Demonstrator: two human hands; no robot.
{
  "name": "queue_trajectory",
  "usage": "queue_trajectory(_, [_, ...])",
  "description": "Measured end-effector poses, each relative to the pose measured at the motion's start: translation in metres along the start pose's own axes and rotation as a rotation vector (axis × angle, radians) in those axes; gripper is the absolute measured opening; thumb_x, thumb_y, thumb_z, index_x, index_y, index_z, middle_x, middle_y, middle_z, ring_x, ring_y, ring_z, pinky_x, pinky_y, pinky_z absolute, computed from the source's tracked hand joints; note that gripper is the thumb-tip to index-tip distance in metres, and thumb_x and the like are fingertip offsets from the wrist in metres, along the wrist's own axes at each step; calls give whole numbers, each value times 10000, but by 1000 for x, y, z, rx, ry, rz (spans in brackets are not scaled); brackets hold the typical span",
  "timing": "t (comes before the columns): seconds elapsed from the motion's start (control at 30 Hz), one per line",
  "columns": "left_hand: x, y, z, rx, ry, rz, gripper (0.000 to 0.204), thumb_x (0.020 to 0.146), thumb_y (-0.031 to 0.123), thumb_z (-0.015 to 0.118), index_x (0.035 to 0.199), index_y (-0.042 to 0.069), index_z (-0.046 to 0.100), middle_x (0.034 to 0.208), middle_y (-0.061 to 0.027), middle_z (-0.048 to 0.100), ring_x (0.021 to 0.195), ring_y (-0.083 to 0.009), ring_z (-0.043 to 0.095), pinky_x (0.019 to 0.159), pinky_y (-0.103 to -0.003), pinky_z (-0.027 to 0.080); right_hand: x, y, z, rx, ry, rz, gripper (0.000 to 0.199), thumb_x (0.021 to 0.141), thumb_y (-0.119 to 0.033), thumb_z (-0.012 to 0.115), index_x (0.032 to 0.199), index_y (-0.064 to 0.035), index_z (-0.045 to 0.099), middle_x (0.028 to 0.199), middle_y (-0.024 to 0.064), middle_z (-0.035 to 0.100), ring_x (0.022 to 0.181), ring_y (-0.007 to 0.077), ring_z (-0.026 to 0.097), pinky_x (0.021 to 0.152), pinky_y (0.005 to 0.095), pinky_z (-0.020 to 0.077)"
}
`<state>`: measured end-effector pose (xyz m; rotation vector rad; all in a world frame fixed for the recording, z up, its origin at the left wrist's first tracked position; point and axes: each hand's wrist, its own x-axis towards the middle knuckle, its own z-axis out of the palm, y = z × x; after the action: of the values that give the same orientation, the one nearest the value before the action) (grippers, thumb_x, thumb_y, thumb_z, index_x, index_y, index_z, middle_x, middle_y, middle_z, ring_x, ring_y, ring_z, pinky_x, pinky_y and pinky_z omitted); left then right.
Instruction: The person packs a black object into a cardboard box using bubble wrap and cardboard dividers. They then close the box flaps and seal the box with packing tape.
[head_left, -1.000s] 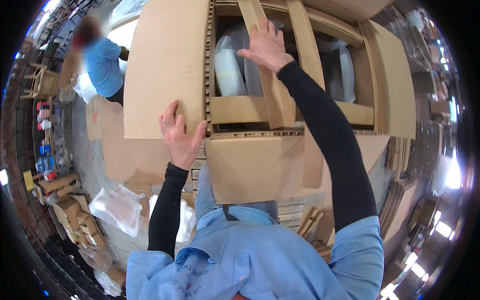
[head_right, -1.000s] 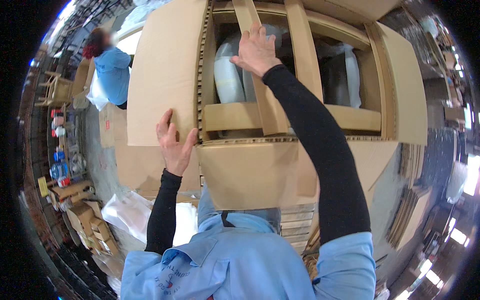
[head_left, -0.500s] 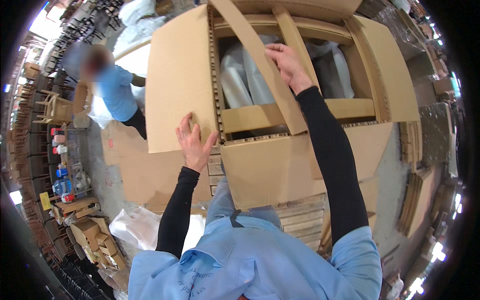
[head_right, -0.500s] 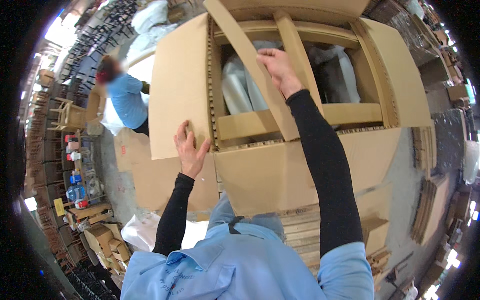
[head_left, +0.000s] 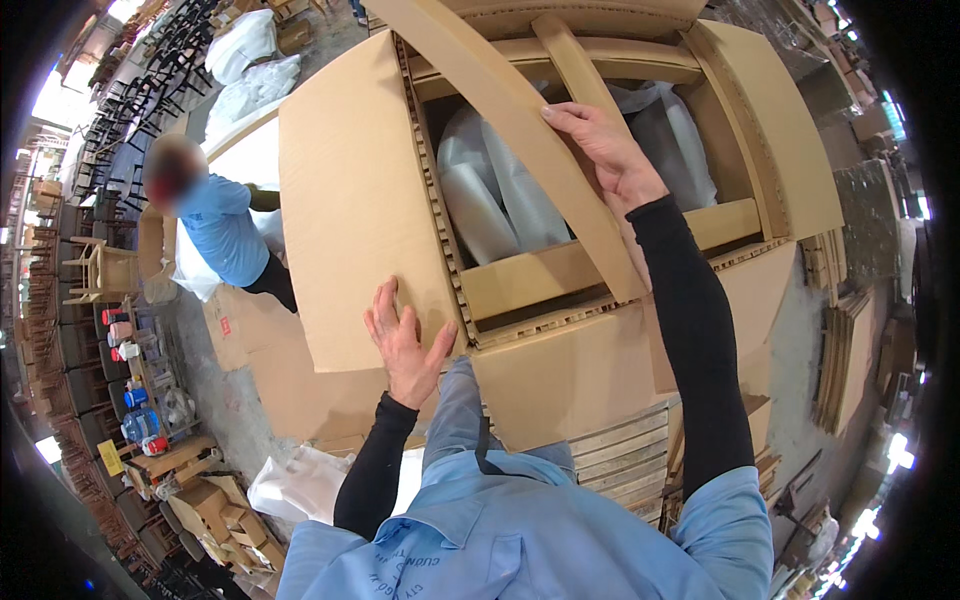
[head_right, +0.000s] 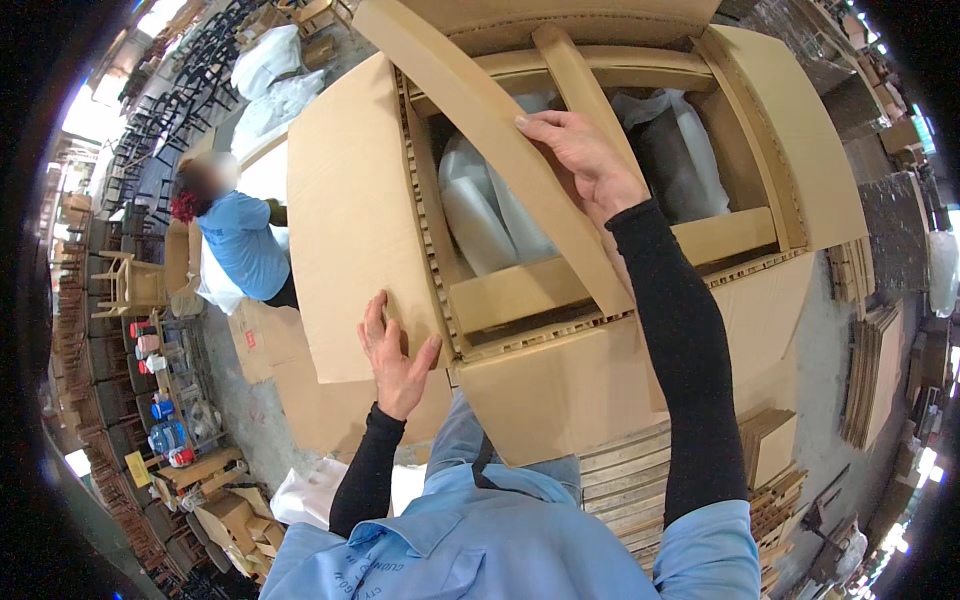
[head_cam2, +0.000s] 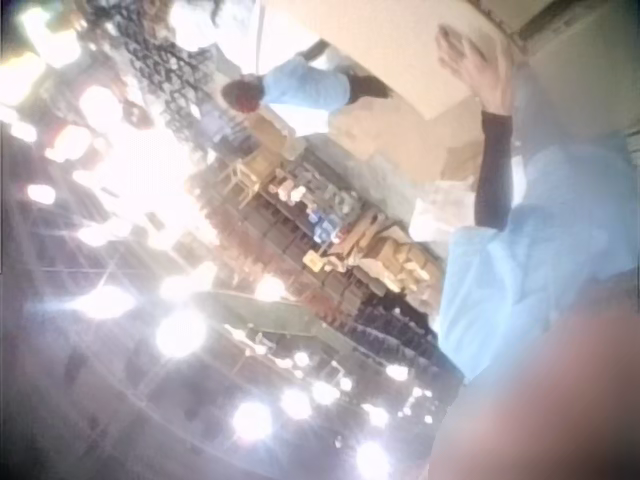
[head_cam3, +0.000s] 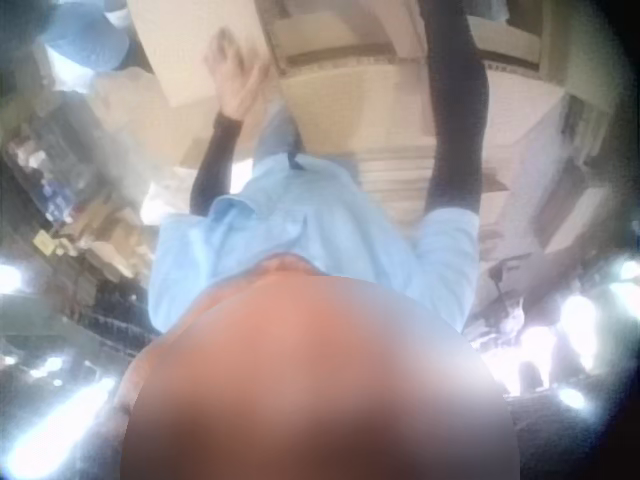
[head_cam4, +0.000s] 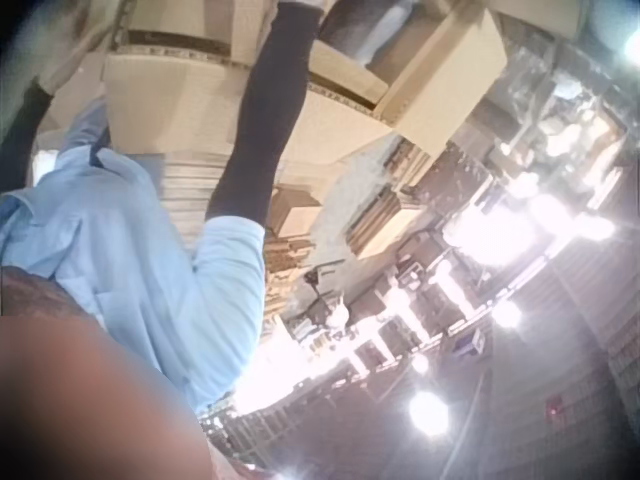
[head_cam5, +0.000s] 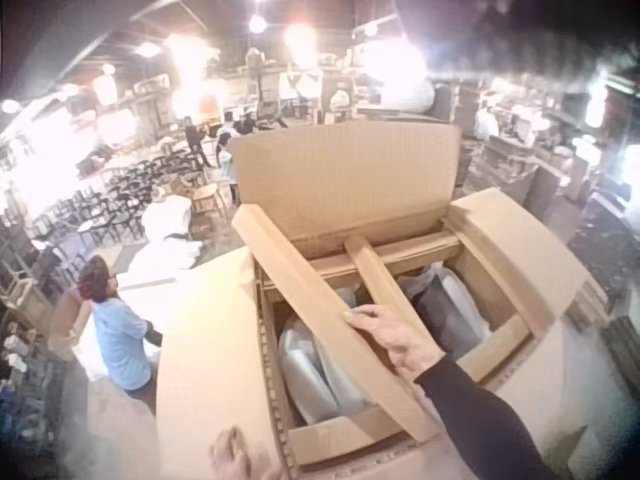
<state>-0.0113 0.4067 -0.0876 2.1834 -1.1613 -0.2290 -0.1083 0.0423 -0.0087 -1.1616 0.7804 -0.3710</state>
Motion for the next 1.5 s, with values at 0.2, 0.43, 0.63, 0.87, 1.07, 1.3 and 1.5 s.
queue_trajectory(0.2, [89, -21, -13, -561, 18, -67, 692, 969, 198, 658, 1537, -41, 344, 1600, -204, 339, 1484, -345, 318, 1208, -440, 272, 1, 55, 45, 96, 230, -7, 296, 1010, -234, 654, 1081, 51, 690, 921, 88, 718, 779, 145, 661, 710, 339, 555])
queue_trajectory(0.43, [256, 27, -1, -422, 31, 421, 502, 962, 217, 685, 1374, -30, 540, 1370, -195, 598, 1290, -338, 555, 1142, -412, 373, 34, 112, 104, -62, 311, -82, 314, 990, -155, 633, 1191, 85, 653, 1018, 152, 738, 874, 188, 670, 808, 358, 533])
queue_trajectory(0.63, [362, -7, 71, 243, -231, 846, 396, 1003, 391, 587, 1244, 84, 653, 1144, -142, 708, 1126, -330, 640, 1122, -464, 394, 33, 116, 116, -181, 241, -133, 320, 999, -172, 606, 1193, 81, 631, 1071, 190, 725, 983, 249, 676, 893, 375, 514])
queue_trajectory(0.87, [384, -8, 63, 249, -390, 849, 331, 1002, 363, 552, 978, 96, 746, 811, -108, 718, 923, -289, 686, 1114, -431, 390, 15, 121, 112, -253, 108, -223, 345, 1027, -157, 588, 1288, 67, 564, 1128, 131, 698, 995, 170, 635, 880, 326, 511])
queue_trajectory(1.07, [384, 0, 78, 289, -515, 828, 283, 986, 286, 577, 952, 60, 743, 808, -123, 709, 901, -294, 671, 1077, -412, 411, 6, 120, 104, -110, 106, -35, 436, 1036, -155, 602, 1406, 44, 488, 1170, 80, 673, 1049, 116, 603, 915, 301, 498])
queue_trajectory(1.3, [389, -13, 70, 252, -548, 751, 261, 885, 303, 667, 768, 70, 655, 878, -175, 681, 953, -356, 654, 1002, -477, 444, -20, 11, 60, -490, 519, -534, 582, 1071, -289, 556, 1559, -34, 366, 1477, 104, 497, 1323, 232, 511, 1132, 380, 400])
queue_trajectory(1.5, [397, -26, 63, 91, -460, 974, 217, 852, 198, 612, 684, 61, 620, 673, -163, 611, 746, -359, 621, 917, -451, 455, -16, 138, 128, -1020, 350, -642, 663, 1025, -281, 601, 1515, 78, 336, 1512, 297, 405, 1421, 417, 394, 1174, 482, 312])
